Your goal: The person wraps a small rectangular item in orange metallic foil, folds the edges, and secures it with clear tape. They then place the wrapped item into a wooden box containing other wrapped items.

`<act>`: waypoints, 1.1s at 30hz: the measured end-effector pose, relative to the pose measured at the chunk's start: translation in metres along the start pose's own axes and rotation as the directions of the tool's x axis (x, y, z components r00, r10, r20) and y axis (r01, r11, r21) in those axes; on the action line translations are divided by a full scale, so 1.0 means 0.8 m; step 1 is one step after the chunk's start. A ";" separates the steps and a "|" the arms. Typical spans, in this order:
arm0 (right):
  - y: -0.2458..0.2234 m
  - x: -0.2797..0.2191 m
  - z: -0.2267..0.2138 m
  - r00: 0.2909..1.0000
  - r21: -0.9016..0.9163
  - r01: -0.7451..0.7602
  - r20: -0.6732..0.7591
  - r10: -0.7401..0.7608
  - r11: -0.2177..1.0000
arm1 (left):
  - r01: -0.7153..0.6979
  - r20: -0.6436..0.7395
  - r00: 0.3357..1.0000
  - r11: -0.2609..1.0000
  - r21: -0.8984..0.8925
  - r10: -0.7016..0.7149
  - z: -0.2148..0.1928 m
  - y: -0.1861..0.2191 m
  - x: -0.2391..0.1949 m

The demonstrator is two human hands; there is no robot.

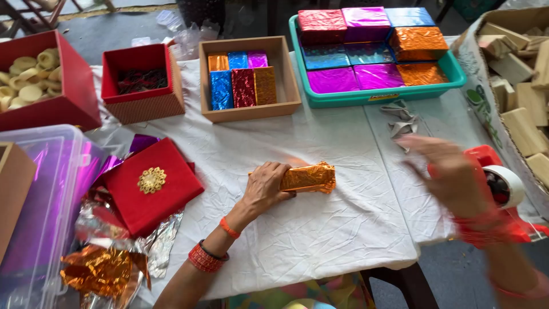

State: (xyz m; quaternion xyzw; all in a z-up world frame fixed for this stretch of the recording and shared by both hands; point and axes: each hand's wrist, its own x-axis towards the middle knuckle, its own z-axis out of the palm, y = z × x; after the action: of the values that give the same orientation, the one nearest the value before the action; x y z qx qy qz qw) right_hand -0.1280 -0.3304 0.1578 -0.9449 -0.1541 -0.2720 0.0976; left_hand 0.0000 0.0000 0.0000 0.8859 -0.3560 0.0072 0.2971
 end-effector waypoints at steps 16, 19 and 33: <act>0.393 -0.457 -0.025 0.135 -0.121 -0.974 0.376 0.917 0.193 | -0.008 0.006 1.000 1.000 0.026 0.008 0.001 -0.001 0.001; 0.381 -0.428 -0.040 0.042 -0.073 -0.994 0.438 0.898 0.082 | -0.023 -0.015 1.000 1.000 0.011 0.023 0.004 -0.003 0.000; 0.384 -0.428 -0.046 -0.043 0.113 -0.986 0.553 0.832 -0.125 | -0.027 -0.003 1.000 1.000 0.015 0.027 0.004 -0.003 0.000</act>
State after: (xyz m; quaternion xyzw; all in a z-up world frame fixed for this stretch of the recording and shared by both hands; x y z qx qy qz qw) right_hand -0.3155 -0.7086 -0.0289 -0.7335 0.4841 0.0760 0.4710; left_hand 0.0009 -0.0007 -0.0035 0.8832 -0.3676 0.0153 0.2908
